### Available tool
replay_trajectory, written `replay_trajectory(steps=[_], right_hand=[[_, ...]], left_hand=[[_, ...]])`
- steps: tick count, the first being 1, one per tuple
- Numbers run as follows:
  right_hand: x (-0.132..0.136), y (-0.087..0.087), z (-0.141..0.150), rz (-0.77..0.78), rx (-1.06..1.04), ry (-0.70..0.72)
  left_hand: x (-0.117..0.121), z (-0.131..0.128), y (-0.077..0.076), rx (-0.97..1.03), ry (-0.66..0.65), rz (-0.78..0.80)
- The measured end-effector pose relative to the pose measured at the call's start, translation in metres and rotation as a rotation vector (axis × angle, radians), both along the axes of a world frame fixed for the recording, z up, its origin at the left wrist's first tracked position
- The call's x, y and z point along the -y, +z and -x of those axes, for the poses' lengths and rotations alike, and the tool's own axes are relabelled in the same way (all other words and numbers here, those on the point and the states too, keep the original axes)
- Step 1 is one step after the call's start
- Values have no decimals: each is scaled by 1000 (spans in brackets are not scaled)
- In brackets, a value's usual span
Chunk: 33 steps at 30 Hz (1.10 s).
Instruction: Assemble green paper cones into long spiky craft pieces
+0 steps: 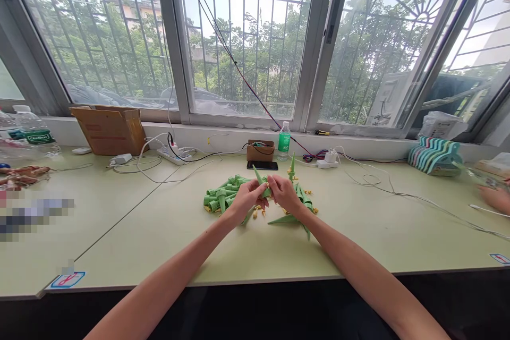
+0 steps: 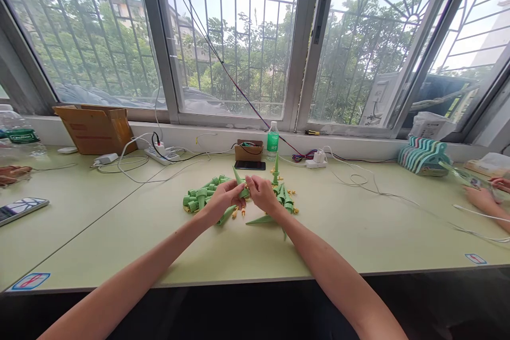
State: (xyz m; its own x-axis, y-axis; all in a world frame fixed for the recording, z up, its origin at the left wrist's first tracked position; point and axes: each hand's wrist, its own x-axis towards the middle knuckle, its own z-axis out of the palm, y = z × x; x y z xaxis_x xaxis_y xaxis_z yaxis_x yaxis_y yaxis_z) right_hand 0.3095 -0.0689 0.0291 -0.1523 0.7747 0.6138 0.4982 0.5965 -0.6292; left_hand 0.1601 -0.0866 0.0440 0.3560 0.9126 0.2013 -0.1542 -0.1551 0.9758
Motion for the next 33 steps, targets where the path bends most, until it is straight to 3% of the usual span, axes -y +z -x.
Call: replay_trajectory(steps=[11, 16, 28, 33], right_hand=[[2, 1, -1, -32, 1, 77], [1, -1, -2, -20, -4, 100], [-5, -7, -2, -97, 65, 60], [-7, -8, -2, -94, 66, 72]], left_hand=[[-8, 2, -1, 201, -15, 229], [-8, 5, -1, 189, -42, 263], [0, 6, 5, -164, 69, -162], [-2, 5, -1, -249, 123, -323]])
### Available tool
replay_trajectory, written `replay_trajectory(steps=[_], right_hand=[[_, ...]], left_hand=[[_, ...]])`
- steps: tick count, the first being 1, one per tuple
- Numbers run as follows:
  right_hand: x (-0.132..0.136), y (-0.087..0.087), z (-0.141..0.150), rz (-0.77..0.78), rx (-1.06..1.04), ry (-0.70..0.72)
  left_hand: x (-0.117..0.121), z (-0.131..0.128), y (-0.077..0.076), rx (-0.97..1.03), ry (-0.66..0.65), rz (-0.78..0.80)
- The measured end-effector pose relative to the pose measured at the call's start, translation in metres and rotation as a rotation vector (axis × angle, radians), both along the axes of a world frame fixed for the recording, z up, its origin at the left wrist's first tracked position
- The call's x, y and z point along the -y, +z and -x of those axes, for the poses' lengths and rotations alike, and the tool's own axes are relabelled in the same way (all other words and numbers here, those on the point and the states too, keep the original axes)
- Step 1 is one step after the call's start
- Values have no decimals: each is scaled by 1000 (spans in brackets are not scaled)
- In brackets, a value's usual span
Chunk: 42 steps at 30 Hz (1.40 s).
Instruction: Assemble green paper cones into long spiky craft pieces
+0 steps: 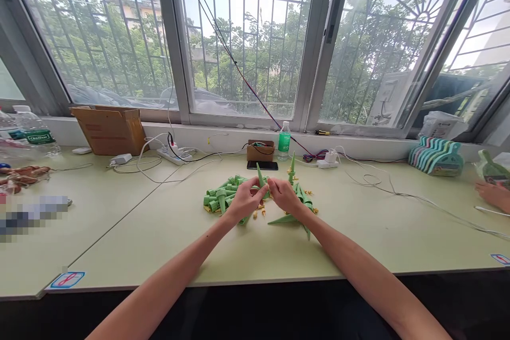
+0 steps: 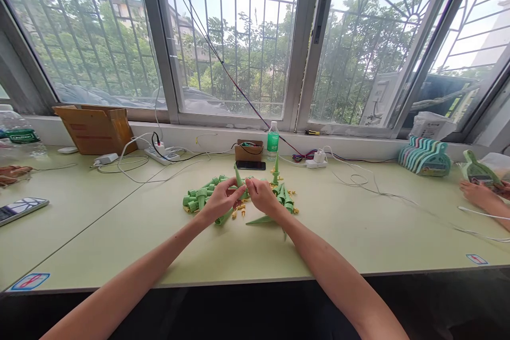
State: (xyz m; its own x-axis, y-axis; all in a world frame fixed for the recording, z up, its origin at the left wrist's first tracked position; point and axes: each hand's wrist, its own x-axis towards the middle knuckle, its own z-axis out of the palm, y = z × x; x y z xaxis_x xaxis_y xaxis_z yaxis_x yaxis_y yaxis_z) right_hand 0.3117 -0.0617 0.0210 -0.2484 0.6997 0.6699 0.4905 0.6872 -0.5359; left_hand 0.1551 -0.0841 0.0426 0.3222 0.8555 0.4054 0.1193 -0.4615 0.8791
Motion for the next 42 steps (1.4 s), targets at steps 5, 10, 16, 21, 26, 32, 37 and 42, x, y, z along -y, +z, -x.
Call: replay_trajectory(steps=[5, 10, 16, 21, 26, 32, 37, 42], right_hand=[[0, 1, 0, 19, 5, -2], [-2, 1, 0, 29, 1, 0], [-3, -1, 0, 28, 11, -13], [-4, -2, 0, 27, 19, -10], [-1, 0, 1, 39, -4, 4], [0, 2, 1, 45, -28, -5], [0, 2, 2, 123, -119, 22], [0, 1, 2, 185, -167, 66]], left_hand=[[-1, -1, -6, -53, 65, -129], [0, -1, -6, -116, 99, -195], [-1, -1, -7, -182, 119, -231], [-2, -1, -8, -189, 134, -252], [0, -1, -7, -134, 121, -208], [3, -2, -3, -56, 103, -97], [3, -2, -1, 5, 52, -38], [3, -2, 0, -27, 68, -98]])
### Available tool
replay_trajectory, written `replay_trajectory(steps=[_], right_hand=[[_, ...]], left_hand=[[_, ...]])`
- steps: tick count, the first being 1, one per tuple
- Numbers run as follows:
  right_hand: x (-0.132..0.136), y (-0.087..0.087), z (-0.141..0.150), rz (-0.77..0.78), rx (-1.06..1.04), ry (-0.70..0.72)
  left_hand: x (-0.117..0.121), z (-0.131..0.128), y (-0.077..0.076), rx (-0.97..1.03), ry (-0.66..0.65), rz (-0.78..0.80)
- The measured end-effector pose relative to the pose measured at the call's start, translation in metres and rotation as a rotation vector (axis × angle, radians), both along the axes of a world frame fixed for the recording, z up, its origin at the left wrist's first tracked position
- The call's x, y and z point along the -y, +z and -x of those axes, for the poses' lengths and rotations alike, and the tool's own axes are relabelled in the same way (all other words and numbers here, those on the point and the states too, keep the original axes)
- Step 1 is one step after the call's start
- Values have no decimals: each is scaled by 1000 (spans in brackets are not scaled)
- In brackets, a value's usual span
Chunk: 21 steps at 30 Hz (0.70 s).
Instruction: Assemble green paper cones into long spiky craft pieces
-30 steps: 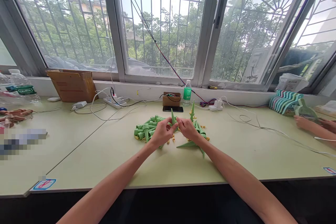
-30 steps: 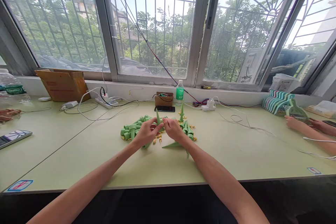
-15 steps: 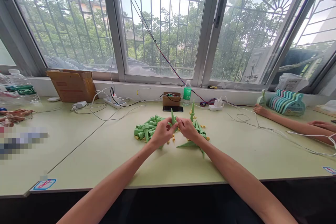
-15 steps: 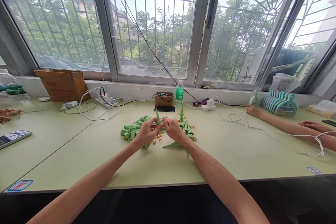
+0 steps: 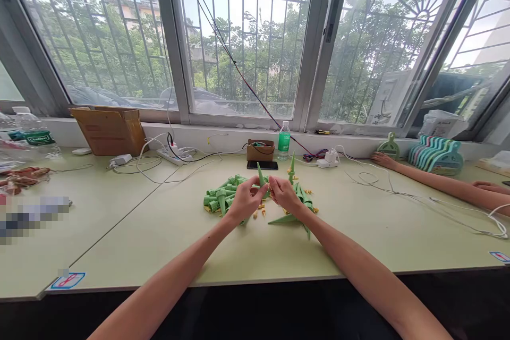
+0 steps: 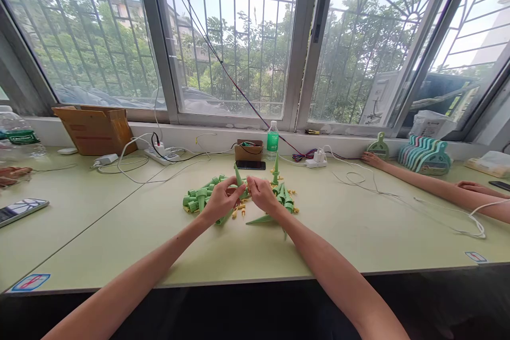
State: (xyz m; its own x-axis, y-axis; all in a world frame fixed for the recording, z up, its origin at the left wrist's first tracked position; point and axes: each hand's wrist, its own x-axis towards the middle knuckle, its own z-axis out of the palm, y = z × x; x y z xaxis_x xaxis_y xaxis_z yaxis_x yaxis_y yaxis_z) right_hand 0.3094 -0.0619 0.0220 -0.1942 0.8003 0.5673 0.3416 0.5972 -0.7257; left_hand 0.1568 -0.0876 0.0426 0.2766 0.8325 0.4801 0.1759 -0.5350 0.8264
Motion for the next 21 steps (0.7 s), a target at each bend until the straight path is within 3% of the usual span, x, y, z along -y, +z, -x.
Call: replay_trajectory(steps=[5, 10, 21], right_hand=[[-2, -3, -1, 57, -26, 27], [-3, -4, 0, 118, -116, 83], [2, 1, 2, 54, -110, 69]], left_hand=[[-1, 0, -2, -79, 70, -132], [-2, -1, -3, -89, 95, -155], [-4, 0, -1, 145, -72, 218]])
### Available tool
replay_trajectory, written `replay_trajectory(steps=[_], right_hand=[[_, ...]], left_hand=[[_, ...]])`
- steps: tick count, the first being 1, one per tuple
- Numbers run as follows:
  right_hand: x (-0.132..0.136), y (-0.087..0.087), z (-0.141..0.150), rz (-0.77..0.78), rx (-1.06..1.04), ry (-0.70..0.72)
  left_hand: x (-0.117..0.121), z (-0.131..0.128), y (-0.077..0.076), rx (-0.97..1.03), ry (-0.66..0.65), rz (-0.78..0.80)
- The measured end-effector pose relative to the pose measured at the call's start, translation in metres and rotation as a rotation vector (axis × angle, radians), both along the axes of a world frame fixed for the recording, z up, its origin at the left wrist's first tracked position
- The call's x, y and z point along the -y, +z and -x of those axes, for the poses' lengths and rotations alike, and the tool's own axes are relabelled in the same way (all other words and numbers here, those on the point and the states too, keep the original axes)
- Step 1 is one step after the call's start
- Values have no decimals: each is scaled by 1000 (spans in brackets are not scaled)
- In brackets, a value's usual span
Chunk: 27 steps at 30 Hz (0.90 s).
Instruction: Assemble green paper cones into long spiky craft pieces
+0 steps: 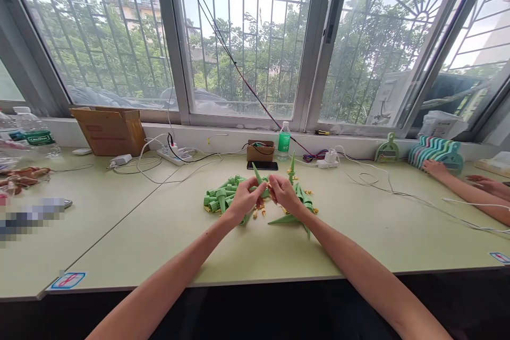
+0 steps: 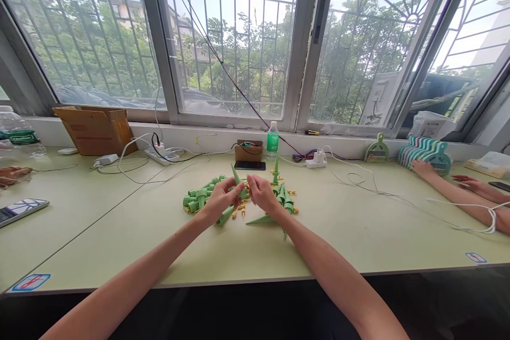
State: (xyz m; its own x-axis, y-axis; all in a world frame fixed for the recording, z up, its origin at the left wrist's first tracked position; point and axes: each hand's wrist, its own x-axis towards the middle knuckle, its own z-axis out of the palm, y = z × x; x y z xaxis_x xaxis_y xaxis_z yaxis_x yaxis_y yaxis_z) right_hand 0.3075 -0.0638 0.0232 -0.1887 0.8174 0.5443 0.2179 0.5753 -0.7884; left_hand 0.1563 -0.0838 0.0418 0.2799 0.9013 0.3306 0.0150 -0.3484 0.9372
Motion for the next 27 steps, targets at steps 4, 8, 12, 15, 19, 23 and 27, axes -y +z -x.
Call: replay_trajectory(steps=[4, 8, 12, 15, 19, 23, 27], right_hand=[[4, 2, 0, -29, 40, 24], [8, 4, -1, -50, 86, 47], [8, 5, -2, -52, 119, 29], [8, 4, -2, -54, 114, 32], [8, 5, -2, -52, 152, 25], [9, 6, -1, -71, 183, 6], [9, 5, -2, -98, 191, 3]], left_hand=[[0, 2, 4, 112, -23, 143], [-2, 3, 3, 175, -74, 231], [-4, 3, 1, 182, -101, 251], [-4, 3, 1, 176, -120, 262], [-4, 3, 2, 174, -128, 273], [-3, 4, 3, 161, -122, 276], [-1, 4, 5, 151, -112, 270]])
